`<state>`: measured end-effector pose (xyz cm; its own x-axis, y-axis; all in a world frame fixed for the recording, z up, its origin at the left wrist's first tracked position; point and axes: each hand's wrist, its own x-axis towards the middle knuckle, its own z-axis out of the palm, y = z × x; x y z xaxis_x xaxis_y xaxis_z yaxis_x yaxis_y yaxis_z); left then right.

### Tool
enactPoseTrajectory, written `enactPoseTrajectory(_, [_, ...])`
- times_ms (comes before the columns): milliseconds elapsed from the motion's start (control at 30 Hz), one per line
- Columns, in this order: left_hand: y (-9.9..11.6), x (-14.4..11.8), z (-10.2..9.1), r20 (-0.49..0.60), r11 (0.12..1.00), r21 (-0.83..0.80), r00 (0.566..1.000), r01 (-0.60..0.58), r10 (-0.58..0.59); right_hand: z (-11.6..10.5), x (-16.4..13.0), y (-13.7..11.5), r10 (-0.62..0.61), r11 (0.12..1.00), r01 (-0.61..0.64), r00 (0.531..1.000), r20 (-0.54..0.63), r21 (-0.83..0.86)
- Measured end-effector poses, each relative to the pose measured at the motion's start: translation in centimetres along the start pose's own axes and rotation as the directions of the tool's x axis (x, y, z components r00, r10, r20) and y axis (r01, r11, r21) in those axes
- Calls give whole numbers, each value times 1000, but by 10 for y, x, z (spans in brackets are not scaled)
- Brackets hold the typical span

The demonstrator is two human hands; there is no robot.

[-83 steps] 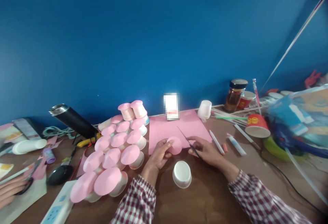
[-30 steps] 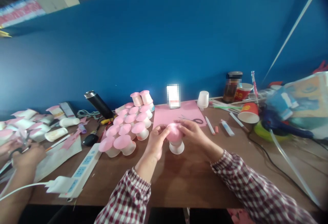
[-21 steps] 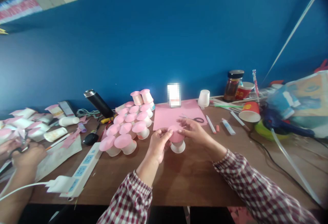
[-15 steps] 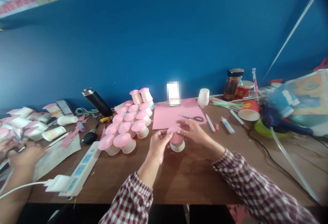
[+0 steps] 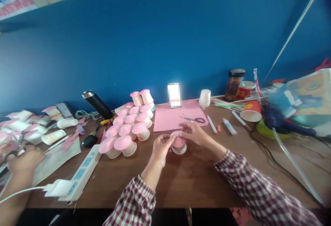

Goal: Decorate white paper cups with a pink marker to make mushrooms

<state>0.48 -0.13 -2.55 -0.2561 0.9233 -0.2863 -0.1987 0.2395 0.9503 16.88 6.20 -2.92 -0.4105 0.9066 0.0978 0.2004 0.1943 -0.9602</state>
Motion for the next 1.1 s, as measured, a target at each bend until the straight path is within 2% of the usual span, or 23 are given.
enactPoseTrajectory(200, [-6, 3, 0, -8, 1000, 11, 1000, 15, -15, 1, 0, 3, 26, 1000, -26, 1000, 11, 10])
enactPoseTrajectory(433, [-10, 2, -1, 48, 998, -18, 998, 52, -51, 1, -1, 3, 26, 1000, -27, 999, 43, 10])
enactPoseTrajectory(667, [-9, 1, -1, 54, 997, -33, 996, 66, -64, -8, -7, -5, -1, 998, 14, 979, 204, -61])
enactPoseTrajectory(967, [-10, 2, -1, 61, 998, -29, 996, 62, -60, 1, -7, 5, 16, 995, -41, 968, 252, 92])
enactPoseTrajectory(1100, [-13, 1, -5, 80, 998, -43, 996, 44, -41, 0, -6, 5, 24, 996, -45, 966, 258, 77])
